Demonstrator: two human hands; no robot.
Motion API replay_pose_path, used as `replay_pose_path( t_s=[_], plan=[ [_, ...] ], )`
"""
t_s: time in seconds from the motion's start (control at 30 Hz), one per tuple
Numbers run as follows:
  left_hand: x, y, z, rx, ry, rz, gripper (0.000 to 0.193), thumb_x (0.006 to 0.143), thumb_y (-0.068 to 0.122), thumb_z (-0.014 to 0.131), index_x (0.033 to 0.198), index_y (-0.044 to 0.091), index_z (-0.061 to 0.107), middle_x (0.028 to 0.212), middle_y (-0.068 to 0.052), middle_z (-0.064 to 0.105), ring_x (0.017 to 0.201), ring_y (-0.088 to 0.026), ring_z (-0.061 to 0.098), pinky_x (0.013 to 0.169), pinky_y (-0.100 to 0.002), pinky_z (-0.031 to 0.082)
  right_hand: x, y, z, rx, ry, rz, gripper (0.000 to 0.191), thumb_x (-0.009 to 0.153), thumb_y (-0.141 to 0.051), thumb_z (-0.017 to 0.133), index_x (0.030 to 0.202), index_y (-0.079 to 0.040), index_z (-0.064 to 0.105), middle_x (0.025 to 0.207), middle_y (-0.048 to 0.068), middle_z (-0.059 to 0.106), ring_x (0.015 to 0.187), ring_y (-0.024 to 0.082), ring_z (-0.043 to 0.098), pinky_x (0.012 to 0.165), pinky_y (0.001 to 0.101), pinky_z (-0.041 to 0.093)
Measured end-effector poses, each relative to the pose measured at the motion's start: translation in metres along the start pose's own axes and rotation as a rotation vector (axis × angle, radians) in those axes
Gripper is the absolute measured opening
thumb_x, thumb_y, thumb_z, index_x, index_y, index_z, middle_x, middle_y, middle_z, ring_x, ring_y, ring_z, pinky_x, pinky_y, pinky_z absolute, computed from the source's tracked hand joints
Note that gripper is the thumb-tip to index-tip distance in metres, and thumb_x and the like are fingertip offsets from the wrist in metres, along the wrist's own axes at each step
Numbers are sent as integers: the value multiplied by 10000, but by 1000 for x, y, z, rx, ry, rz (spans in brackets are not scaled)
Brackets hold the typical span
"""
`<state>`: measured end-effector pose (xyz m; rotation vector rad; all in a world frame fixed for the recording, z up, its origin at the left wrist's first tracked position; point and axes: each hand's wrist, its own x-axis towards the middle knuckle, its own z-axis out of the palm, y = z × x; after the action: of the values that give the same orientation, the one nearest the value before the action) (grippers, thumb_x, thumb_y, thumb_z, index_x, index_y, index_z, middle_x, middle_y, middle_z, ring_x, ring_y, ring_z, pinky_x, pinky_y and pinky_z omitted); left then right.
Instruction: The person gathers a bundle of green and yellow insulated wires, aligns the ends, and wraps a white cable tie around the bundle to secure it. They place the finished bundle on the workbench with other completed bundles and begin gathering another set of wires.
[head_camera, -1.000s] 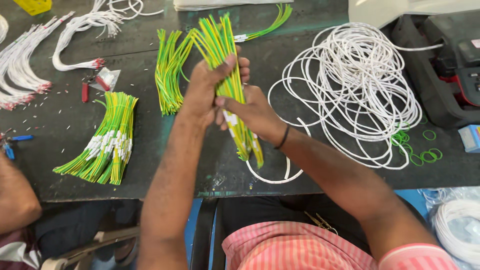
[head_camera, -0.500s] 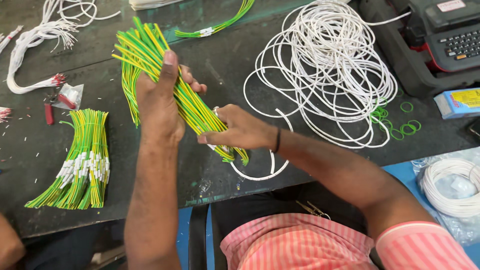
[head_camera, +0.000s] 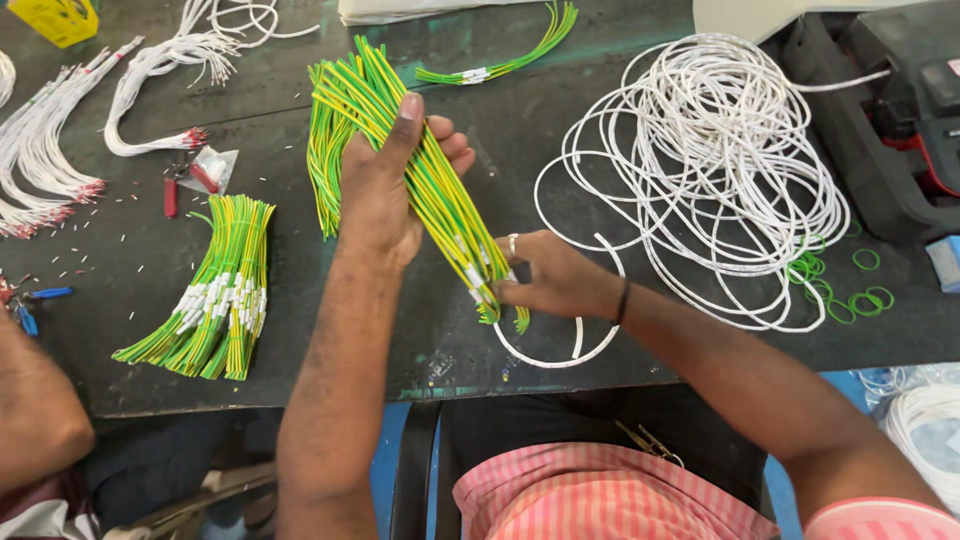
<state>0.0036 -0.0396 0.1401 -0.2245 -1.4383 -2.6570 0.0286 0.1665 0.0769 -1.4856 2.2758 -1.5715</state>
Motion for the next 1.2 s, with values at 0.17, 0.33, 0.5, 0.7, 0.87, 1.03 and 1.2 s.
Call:
replay_pose_path(
  t_s=[0.17,0.33,0.5,0.7,0.87,1.03,1.2],
  plan=[
    [-2,-1,4,-28,-23,-25,338,967,269,744,1130,12,596,1006,-145,697,904,-273,731,862,-490,655,9,1,-19,24,-22,13,391,921,-217,776,1227,5,674,1022,80,735,904,134,676,824,298,548],
    [-7,7,8,-59,-179,-119,489,990,302,690,1320,-24,536,1132,-212,688,1026,-316,726,913,-497,638,25,-4,-20,354,75,364,320,959,-183,722,1194,34,718,1012,63,731,883,78,624,785,286,529],
    [-8,22,7,51,-342,-181,643,986,265,696,1467,-81,447,1318,-296,644,1190,-373,695,971,-526,626,21,-7,-19,516,26,277,309,975,-113,677,1233,57,671,1124,53,740,1027,93,683,916,273,561],
    [-6,24,11,44,-389,-182,666,973,231,710,1480,-91,420,1377,-313,612,1268,-397,658,969,-547,573,13,-4,-19,506,52,292,321,993,-114,623,1260,60,655,1126,41,735,1020,69,669,897,251,556],
    [-5,17,13,9,-351,-164,646,972,230,705,1468,-75,428,1361,-309,616,1262,-404,658,981,-579,619,13,-4,-12,409,164,334,231,1002,-108,660,1152,64,700,997,14,741,866,20,646,767,204,541],
    [-1,12,8,-45,-279,-155,596,969,188,710,1442,-67,451,1319,-299,638,1200,-390,682,997,-567,611,10,-18,-5,86,127,371,190,939,-119,704,1099,-24,745,762,40,659,656,25,507,558,274,439],
    [2,9,7,-60,-224,-111,564,958,159,714,1411,-68,468,1277,-300,656,1141,-389,704,983,-568,620,2,-35,-4,-194,58,463,174,908,-156,715,1060,-85,762,666,115,700,506,110,590,498,323,460]
  ],
)
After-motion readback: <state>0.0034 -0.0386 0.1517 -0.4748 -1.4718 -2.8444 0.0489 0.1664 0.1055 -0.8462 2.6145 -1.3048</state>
